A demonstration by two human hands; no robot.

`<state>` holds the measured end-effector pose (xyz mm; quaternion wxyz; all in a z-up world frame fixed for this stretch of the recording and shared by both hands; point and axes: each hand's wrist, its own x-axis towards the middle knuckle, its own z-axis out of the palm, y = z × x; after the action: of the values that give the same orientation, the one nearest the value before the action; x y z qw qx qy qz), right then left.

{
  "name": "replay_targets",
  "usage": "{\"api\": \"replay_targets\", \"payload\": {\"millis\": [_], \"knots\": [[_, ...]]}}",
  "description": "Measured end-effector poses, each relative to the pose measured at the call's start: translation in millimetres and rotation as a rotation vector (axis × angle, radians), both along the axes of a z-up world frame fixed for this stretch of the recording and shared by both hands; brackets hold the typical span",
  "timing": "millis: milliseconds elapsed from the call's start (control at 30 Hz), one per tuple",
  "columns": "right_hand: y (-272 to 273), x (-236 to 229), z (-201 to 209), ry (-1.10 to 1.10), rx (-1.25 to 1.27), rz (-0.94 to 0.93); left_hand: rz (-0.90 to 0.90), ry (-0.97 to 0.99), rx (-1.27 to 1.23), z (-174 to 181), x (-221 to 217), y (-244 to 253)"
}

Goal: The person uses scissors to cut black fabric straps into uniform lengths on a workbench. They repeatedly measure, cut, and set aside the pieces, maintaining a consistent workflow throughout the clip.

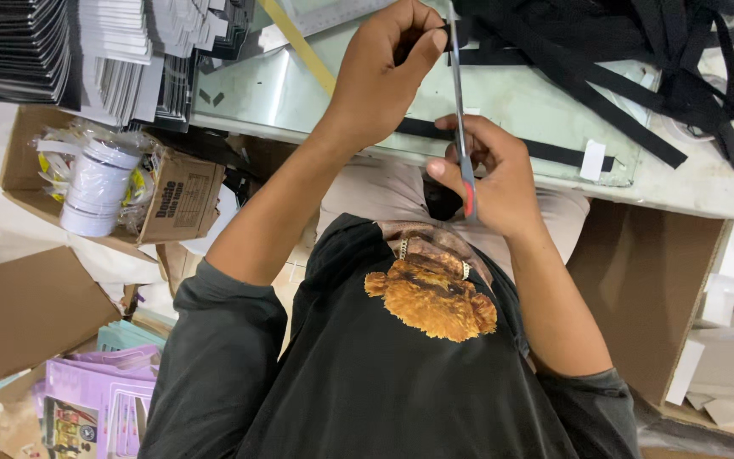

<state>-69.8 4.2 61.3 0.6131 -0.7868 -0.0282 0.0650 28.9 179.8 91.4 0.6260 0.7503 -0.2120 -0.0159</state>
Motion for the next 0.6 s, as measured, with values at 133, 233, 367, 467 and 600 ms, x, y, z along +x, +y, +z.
{"api": "replay_targets", "payload": {"millis": [133,233,367,467,600], "knots": [[7.5,8.4,-2.2,-0.052,-0.027,-0.042,0.08,0.004,0.007,-4.1,-0.3,-2.5],[9.0,12.0,-9.0,-0.077,-0.022,-0.066,0.092,-0.011,-0.011,-7.7,0.5,-4.7],[12.9,13.0,-3.2,-0.087,-0.009,-0.084,0.12,-0.009,0.01,-7.5,2.1,-4.1],[10.7,13.6,-4.1,-0.081,0.074,-0.082,0.112,0.016,-0.001,-12.4,7.1,-0.9],[6.2,13.5,-15.6,-0.037,0.087,-0.107,0.072,0.096,-0.045,-17.3,8.2,-0.5]]}}
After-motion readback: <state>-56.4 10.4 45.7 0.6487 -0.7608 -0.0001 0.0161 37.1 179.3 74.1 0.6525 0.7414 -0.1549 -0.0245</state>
